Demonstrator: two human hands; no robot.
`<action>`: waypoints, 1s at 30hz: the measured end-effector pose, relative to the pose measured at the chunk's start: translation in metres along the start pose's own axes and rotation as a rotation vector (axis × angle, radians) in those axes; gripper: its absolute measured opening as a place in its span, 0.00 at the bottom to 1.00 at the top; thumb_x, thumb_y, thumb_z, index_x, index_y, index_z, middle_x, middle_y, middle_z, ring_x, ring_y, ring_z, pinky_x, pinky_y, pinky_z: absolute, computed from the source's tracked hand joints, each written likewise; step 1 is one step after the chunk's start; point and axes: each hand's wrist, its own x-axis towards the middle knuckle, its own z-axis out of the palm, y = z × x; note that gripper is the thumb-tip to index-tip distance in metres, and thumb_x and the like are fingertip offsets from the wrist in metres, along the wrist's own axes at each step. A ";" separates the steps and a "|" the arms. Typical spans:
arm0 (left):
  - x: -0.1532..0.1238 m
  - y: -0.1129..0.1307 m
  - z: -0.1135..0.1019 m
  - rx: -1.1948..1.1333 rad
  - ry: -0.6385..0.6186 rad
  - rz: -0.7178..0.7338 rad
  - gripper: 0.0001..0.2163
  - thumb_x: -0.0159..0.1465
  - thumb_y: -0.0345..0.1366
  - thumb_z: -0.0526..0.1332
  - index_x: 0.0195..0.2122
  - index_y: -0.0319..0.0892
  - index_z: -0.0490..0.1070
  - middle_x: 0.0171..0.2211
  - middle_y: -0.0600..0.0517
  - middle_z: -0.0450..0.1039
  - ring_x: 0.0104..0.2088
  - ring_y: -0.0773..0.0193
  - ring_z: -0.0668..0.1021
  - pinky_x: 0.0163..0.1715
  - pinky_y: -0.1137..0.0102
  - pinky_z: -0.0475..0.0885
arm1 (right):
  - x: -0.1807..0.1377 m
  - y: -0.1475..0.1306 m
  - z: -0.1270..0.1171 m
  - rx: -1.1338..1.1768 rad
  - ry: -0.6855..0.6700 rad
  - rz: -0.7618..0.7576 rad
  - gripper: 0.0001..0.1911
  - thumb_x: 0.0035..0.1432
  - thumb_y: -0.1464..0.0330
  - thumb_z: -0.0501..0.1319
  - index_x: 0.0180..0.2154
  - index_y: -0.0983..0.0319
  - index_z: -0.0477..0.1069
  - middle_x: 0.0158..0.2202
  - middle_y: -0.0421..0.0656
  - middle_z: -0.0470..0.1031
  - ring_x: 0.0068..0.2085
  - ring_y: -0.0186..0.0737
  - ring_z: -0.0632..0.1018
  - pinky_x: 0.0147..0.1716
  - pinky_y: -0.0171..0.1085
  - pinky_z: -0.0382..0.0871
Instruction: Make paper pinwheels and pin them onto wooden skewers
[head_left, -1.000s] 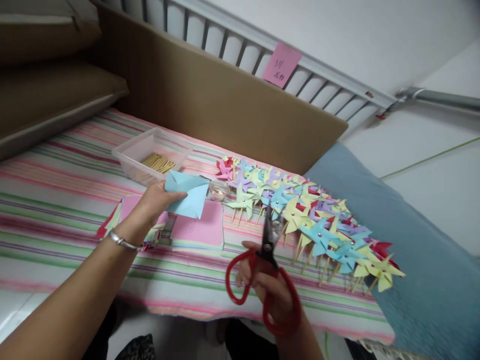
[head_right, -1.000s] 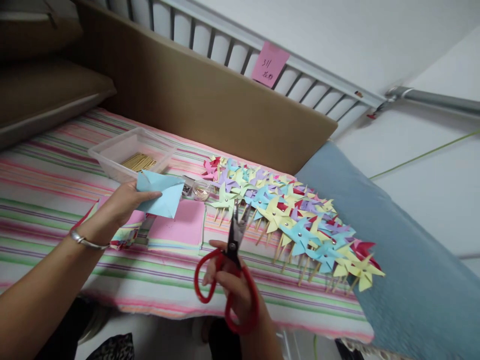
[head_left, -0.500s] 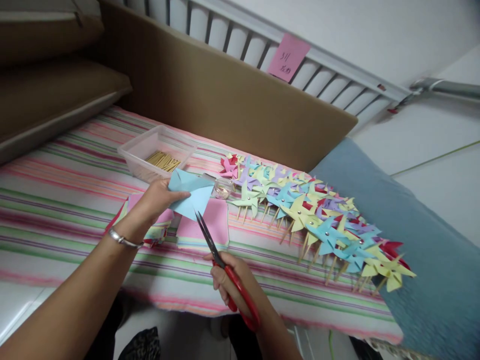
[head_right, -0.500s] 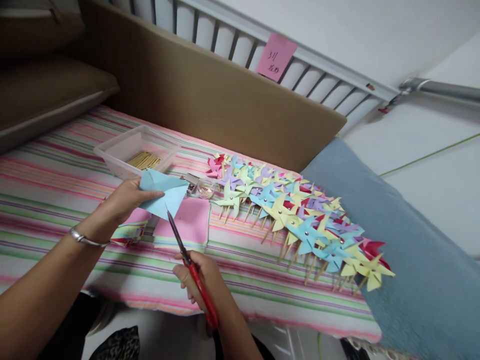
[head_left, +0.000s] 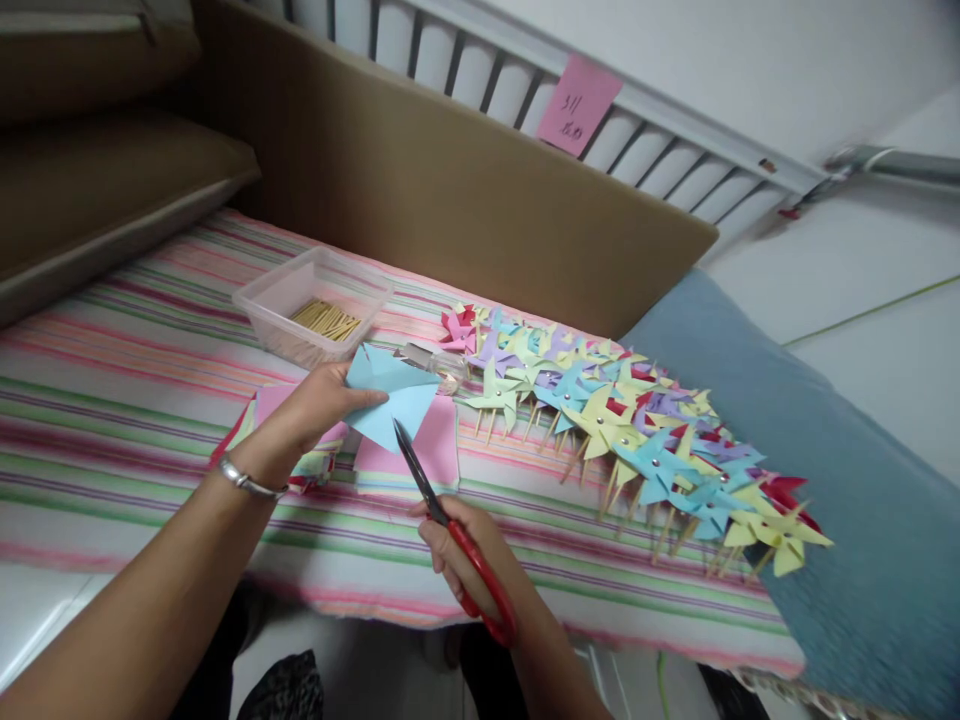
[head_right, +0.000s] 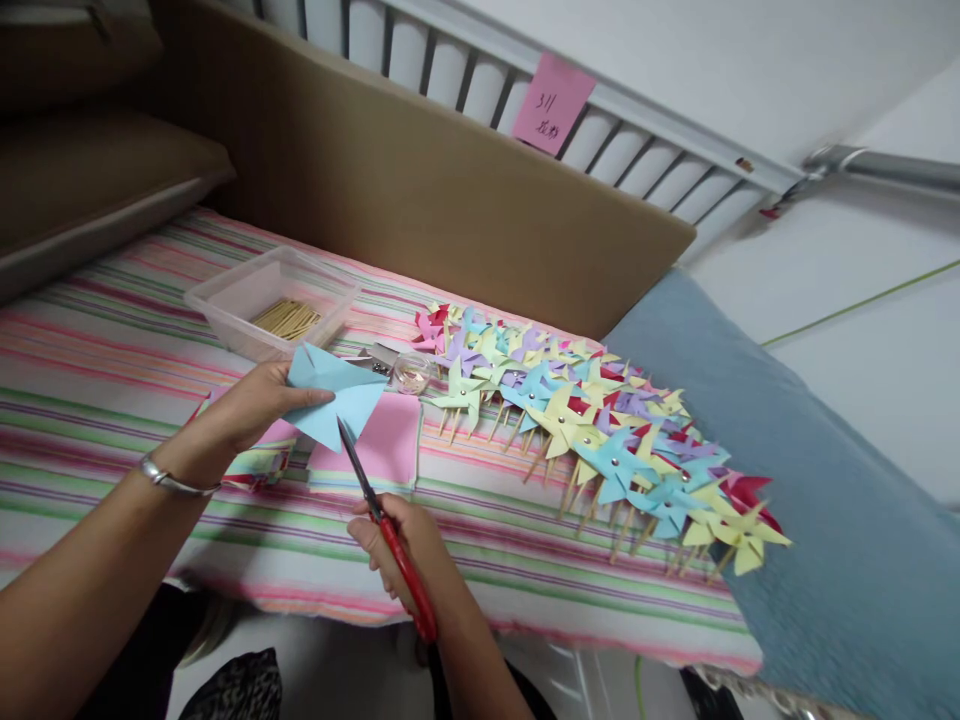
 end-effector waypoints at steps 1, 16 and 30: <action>-0.001 0.001 0.001 0.005 -0.003 -0.011 0.16 0.41 0.35 0.72 0.31 0.36 0.76 0.25 0.51 0.77 0.25 0.62 0.76 0.26 0.70 0.70 | 0.000 0.000 0.000 0.004 0.007 0.006 0.19 0.57 0.56 0.57 0.44 0.63 0.70 0.20 0.34 0.64 0.14 0.24 0.61 0.12 0.26 0.53; -0.004 0.000 0.005 -0.022 -0.046 -0.035 0.16 0.43 0.34 0.71 0.35 0.37 0.76 0.27 0.51 0.78 0.26 0.62 0.77 0.28 0.70 0.71 | -0.001 -0.008 0.009 0.026 0.140 -0.056 0.14 0.54 0.61 0.60 0.39 0.63 0.72 0.19 0.34 0.61 0.17 0.26 0.60 0.17 0.28 0.52; -0.003 -0.001 0.006 -0.013 -0.037 -0.017 0.16 0.42 0.35 0.71 0.33 0.36 0.77 0.28 0.49 0.78 0.26 0.60 0.78 0.28 0.68 0.72 | 0.006 -0.001 0.008 -0.020 0.154 -0.057 0.15 0.52 0.59 0.61 0.38 0.63 0.73 0.20 0.35 0.59 0.22 0.30 0.62 0.22 0.31 0.54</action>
